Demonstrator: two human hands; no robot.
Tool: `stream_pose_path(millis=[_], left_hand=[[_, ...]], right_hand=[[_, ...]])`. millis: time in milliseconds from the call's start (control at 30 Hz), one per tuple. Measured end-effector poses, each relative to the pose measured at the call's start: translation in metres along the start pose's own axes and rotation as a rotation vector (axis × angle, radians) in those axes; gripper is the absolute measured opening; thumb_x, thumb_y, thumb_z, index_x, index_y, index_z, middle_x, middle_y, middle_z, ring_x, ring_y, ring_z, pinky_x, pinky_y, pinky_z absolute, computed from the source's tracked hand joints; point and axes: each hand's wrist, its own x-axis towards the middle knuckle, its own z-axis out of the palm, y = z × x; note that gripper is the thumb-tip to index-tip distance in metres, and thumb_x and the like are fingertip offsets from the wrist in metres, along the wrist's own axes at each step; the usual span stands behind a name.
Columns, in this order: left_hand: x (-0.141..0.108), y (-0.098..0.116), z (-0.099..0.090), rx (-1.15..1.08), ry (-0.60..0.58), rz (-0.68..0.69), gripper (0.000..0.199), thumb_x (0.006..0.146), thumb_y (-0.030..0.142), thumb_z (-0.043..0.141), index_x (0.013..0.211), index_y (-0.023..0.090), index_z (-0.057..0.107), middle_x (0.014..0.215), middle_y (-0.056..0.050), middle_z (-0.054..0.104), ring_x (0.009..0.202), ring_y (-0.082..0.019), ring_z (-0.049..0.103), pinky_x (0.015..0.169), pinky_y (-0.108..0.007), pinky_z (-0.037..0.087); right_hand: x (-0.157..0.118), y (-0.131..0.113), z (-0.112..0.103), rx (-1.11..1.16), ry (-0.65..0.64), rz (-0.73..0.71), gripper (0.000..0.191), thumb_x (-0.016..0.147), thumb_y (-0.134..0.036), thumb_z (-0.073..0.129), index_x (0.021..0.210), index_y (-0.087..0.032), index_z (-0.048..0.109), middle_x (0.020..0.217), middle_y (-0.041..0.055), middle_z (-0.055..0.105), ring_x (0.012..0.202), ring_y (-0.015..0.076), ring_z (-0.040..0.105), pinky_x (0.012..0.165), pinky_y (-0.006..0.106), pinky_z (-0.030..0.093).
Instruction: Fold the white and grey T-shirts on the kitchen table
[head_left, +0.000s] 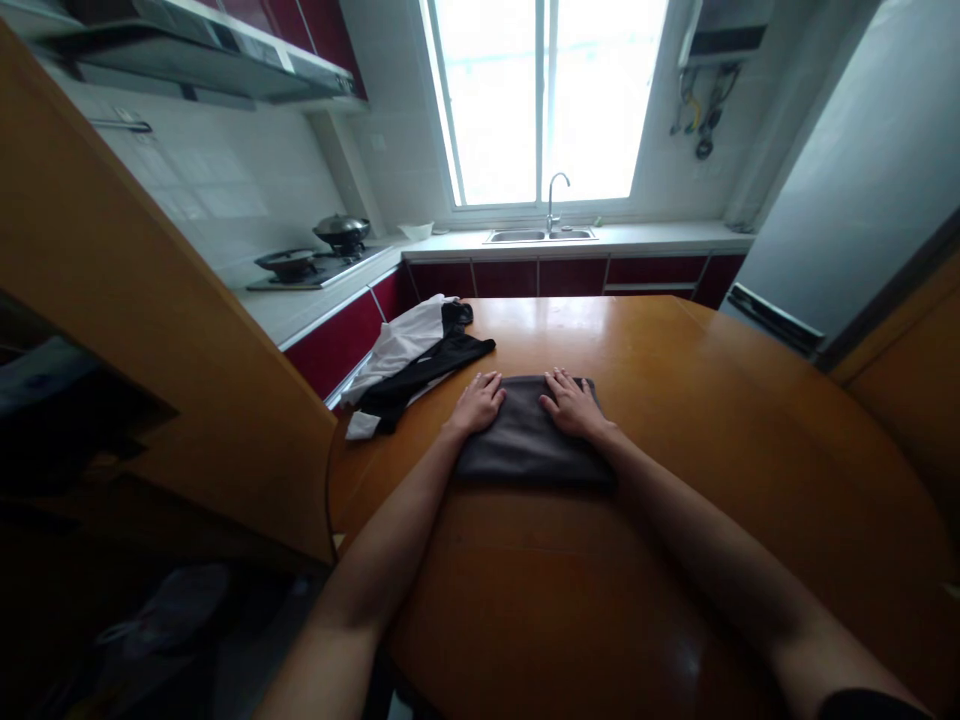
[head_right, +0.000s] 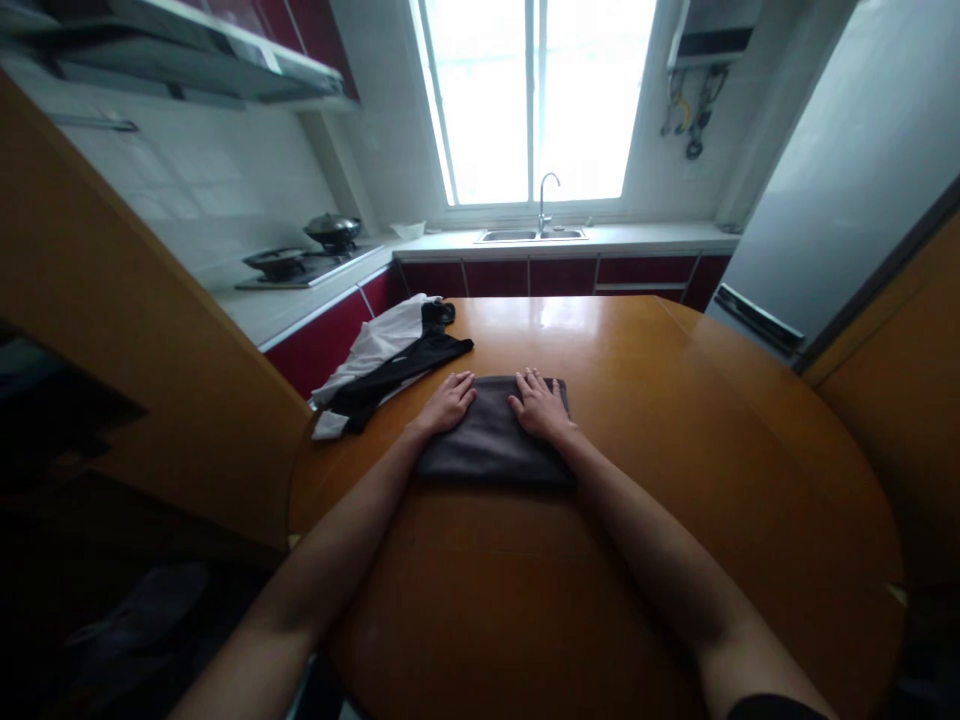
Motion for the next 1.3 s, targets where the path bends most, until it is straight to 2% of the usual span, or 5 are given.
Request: stream_pose_path(millis=[200,400,733,1033,1300], left_hand=[[0.010,-0.006,-0.004,-0.145,0.113,0.000,0.050,0.099,0.035,0.038,0.137,0.010,0.059,0.143,-0.013,0.056,0.135,-0.023,0.050,0.119,-0.034,0.033],[0.016,-0.021,-0.011,-0.285,0.132,-0.022,0.048,0.096,0.029,0.040,0.135,0.010,0.060,0.141,-0.013,0.058,0.133,-0.022,0.053,0.116,-0.035,0.039],[0.018,-0.032,-0.003,-0.514,0.152,-0.118,0.050,0.094,0.034,0.049,0.137,0.010,0.058,0.144,-0.014,0.057,0.134,-0.024,0.052,0.115,-0.037,0.040],[-0.010,-0.020,-0.046,-0.661,0.027,-0.389,0.051,0.081,0.051,0.074,0.111,0.010,0.070,0.100,-0.014,0.075,0.090,-0.025,0.072,0.076,-0.031,0.059],[-0.032,-0.006,-0.073,-0.801,-0.220,-0.610,0.042,0.056,0.042,0.093,0.070,0.010,0.070,0.072,-0.010,0.072,0.068,-0.020,0.069,0.061,-0.026,0.057]], right_hand=[[-0.039,-0.038,-0.025,0.003,0.167,-0.174,0.054,0.100,-0.045,0.044,0.146,-0.018,0.048,0.159,0.0163,0.036,0.148,0.0302,0.029,0.118,0.052,0.024],[-0.096,-0.101,0.017,-0.054,0.110,-0.497,0.059,0.095,-0.045,0.056,0.146,-0.019,0.046,0.154,0.0182,0.042,0.141,0.0343,0.037,0.114,0.053,0.031],[-0.107,-0.107,0.028,0.076,0.078,-0.485,0.048,0.096,-0.036,0.053,0.140,-0.016,0.053,0.154,0.0164,0.044,0.146,0.0301,0.032,0.119,0.052,0.024],[-0.063,-0.001,-0.041,0.291,0.140,0.305,0.027,0.090,-0.028,0.062,0.114,-0.016,0.069,0.113,0.0141,0.070,0.109,0.0251,0.063,0.093,0.032,0.047],[-0.054,0.052,-0.040,0.531,-0.058,0.524,0.019,0.084,-0.016,0.068,0.066,-0.012,0.062,0.055,0.0045,0.062,0.052,0.0141,0.062,0.052,0.021,0.048]])
